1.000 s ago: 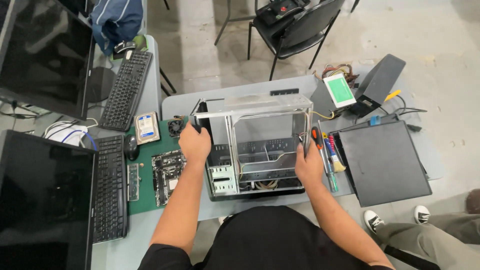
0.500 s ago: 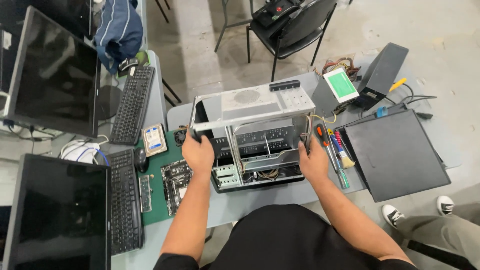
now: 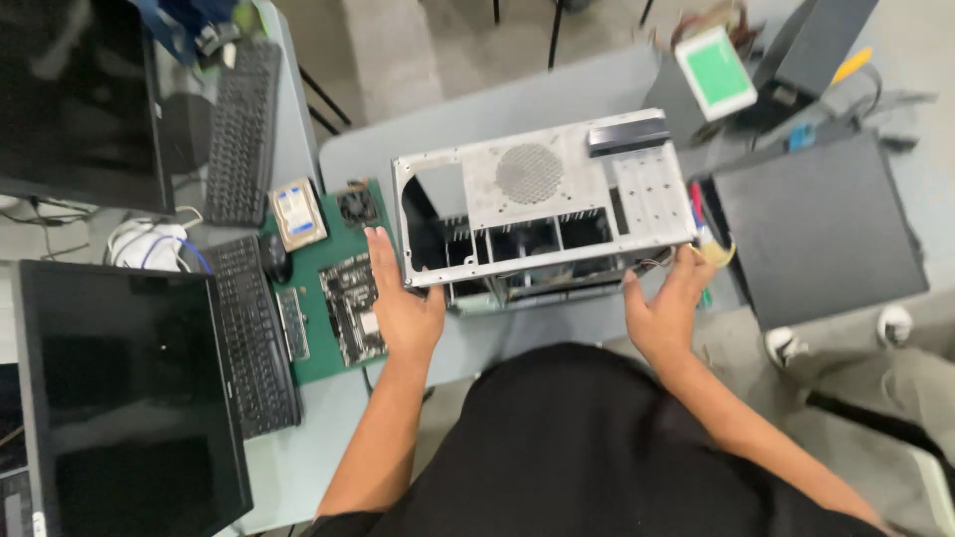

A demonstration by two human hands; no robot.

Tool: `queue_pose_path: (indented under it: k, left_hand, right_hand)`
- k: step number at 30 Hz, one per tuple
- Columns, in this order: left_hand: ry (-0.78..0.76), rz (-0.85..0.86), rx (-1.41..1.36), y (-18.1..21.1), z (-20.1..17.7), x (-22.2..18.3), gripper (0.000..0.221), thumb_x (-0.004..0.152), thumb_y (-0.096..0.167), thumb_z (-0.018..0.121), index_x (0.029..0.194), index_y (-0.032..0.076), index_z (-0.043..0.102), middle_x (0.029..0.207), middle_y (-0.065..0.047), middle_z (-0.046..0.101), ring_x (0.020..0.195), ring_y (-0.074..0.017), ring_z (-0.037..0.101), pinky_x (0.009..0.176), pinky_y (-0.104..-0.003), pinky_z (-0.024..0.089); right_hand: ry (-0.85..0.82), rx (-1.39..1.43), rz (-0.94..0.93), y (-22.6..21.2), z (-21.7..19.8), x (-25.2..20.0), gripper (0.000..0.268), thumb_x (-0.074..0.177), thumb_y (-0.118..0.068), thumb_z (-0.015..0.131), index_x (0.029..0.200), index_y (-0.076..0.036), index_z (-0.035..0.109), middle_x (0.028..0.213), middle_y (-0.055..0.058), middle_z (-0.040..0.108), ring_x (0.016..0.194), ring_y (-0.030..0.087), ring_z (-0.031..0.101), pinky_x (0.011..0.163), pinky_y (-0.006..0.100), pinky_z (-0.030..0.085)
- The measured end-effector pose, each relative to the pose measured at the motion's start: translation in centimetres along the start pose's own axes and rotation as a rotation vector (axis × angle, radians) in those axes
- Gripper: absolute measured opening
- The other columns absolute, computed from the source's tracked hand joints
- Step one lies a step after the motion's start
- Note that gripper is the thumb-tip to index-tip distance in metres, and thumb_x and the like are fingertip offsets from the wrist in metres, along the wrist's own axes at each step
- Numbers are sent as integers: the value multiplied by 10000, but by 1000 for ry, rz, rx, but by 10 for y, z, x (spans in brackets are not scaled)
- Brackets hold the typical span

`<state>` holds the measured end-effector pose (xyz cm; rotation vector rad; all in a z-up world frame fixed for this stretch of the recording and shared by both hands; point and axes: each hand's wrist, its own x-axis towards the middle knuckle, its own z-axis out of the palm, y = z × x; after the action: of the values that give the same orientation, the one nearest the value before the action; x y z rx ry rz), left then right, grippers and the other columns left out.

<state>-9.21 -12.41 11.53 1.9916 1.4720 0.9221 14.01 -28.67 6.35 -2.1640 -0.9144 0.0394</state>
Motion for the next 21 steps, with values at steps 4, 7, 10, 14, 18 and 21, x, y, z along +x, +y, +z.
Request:
queue_pose_path:
  k: [4, 7, 10, 14, 18, 21]
  left_hand:
    - [84, -18, 19, -16, 8, -10, 729, 816, 83, 546, 1438, 284, 223, 1456, -46, 288, 1048, -372, 549, 788, -447, 502]
    - [139, 101, 44, -24, 11, -10, 695, 814, 66, 572, 1422, 262, 300, 1441, -26, 325, 1087, -321, 553, 776, -399, 511]
    - [126, 180, 72, -19, 10, -12, 657, 816, 71, 604, 1407, 216, 354, 1426, -21, 353, 1102, -304, 563, 789, -363, 519]
    - [49, 294, 0, -26, 9, -13, 740, 777, 20, 646, 1424, 135, 305, 1449, -88, 299, 1252, -340, 419, 903, -397, 463]
    - [40, 375, -36, -23, 8, -22, 693, 821, 74, 588, 1433, 109, 265, 1467, -104, 267, 1195, -328, 495, 815, -329, 502]
    - [-10, 438, -164, -19, 5, -27, 685, 840, 94, 561, 1422, 6, 209, 1448, -227, 225, 1291, -415, 326, 992, -454, 375]
  right_hand:
    - [-137, 361, 391, 1, -23, -10, 333, 788, -45, 656, 1023, 25, 431, 909, 117, 456, 908, 227, 489, 774, 348, 458]
    - [-173, 446, 443, -11, -39, -8, 279, 839, -60, 626, 1070, -6, 478, 943, 137, 520, 940, 223, 540, 769, 361, 480]
    - [-131, 498, 465, -17, -32, -13, 238, 895, -107, 589, 1082, -54, 451, 951, 88, 516, 920, 181, 528, 750, 306, 490]
    - [-41, 684, 735, -23, -14, -35, 179, 969, -197, 475, 818, -133, 405, 731, -24, 403, 652, 91, 437, 583, 186, 417]
    - [-341, 960, 646, -47, -23, -50, 161, 913, -141, 514, 1030, -31, 523, 842, 120, 579, 767, 224, 626, 640, 306, 535]
    - [-402, 921, 425, -81, -42, -38, 445, 913, -149, 424, 1337, -71, 311, 1240, 187, 463, 1047, 285, 517, 795, 362, 470]
